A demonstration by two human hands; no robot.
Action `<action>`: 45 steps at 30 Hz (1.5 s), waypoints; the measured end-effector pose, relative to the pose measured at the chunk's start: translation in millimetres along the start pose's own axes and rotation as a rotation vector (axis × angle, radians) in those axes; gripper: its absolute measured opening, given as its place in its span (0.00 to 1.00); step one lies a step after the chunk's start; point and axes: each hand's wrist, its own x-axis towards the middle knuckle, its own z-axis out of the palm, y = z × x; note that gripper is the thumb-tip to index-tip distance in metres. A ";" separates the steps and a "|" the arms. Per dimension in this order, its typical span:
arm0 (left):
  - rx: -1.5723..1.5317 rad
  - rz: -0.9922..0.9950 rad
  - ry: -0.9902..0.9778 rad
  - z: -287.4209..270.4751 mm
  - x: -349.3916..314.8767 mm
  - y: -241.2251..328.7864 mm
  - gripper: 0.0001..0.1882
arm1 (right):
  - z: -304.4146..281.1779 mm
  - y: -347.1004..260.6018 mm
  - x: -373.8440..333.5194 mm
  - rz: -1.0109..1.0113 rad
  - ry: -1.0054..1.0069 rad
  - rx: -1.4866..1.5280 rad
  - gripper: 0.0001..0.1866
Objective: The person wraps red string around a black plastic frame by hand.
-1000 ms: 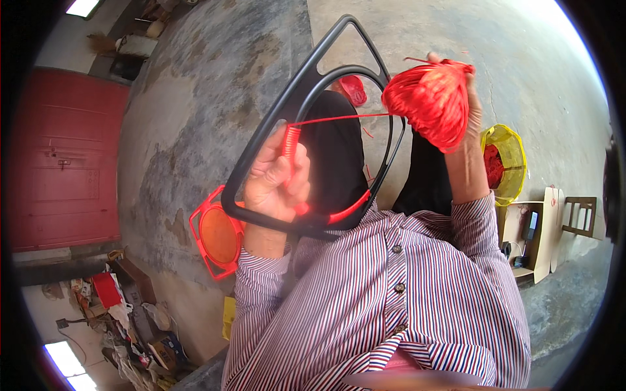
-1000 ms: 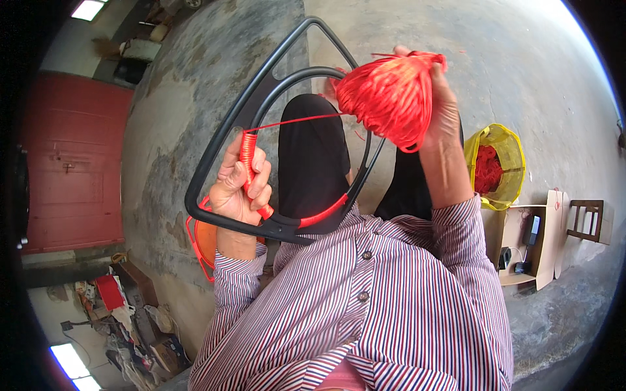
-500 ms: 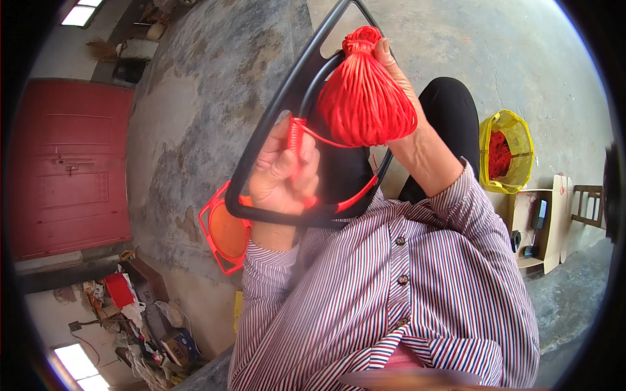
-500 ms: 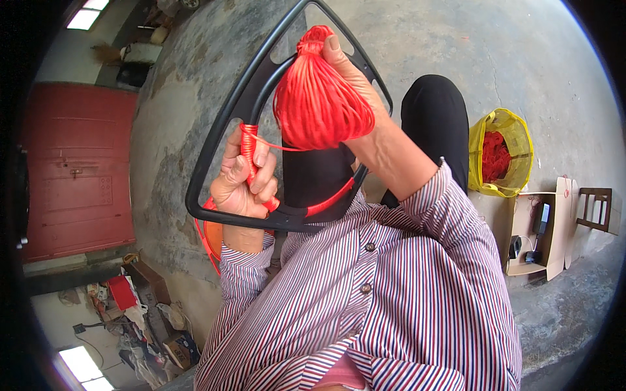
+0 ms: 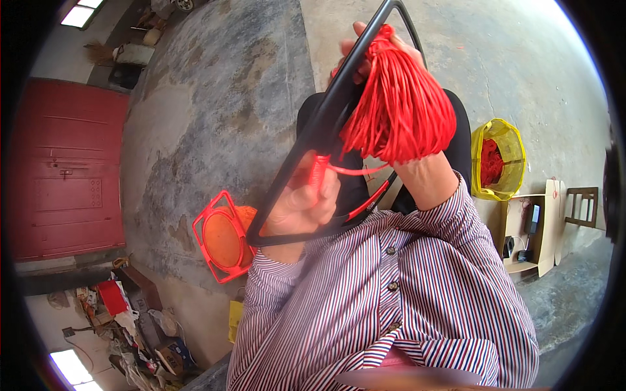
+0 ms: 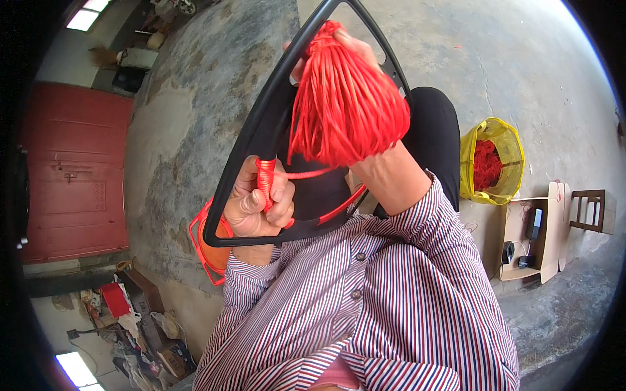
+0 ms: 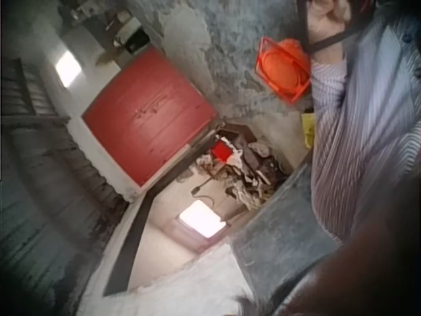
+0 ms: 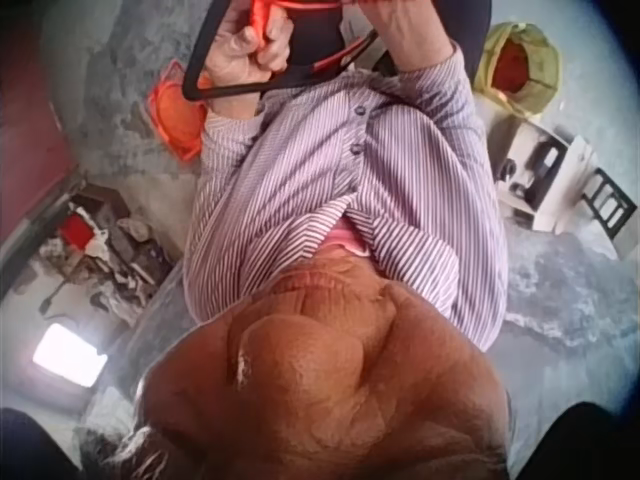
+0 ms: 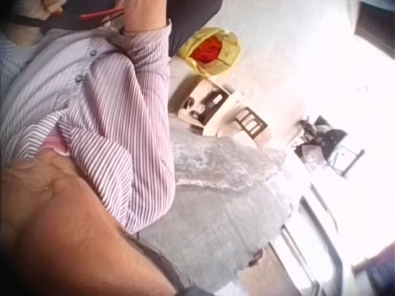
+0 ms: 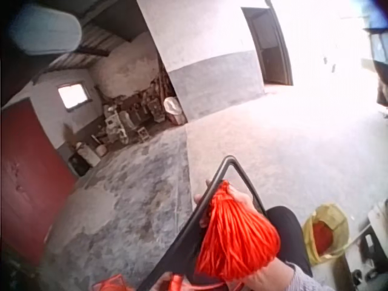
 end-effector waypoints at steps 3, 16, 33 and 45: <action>0.005 0.002 0.011 -5.3 -7.5 4.9 0.23 | 32.3 23.4 -16.3 -0.101 0.263 -0.141 0.24; -0.150 0.073 -0.020 -28.1 -3.2 7.4 0.21 | 4.1 52.2 -33.1 0.102 0.139 -0.024 0.15; -0.158 0.150 0.208 -44.1 -8.1 23.5 0.21 | 20.4 14.8 -55.8 0.032 0.260 -0.331 0.07; -0.156 -0.058 0.260 -29.5 -2.2 25.1 0.21 | 22.4 23.6 -66.9 0.207 0.303 -0.246 0.07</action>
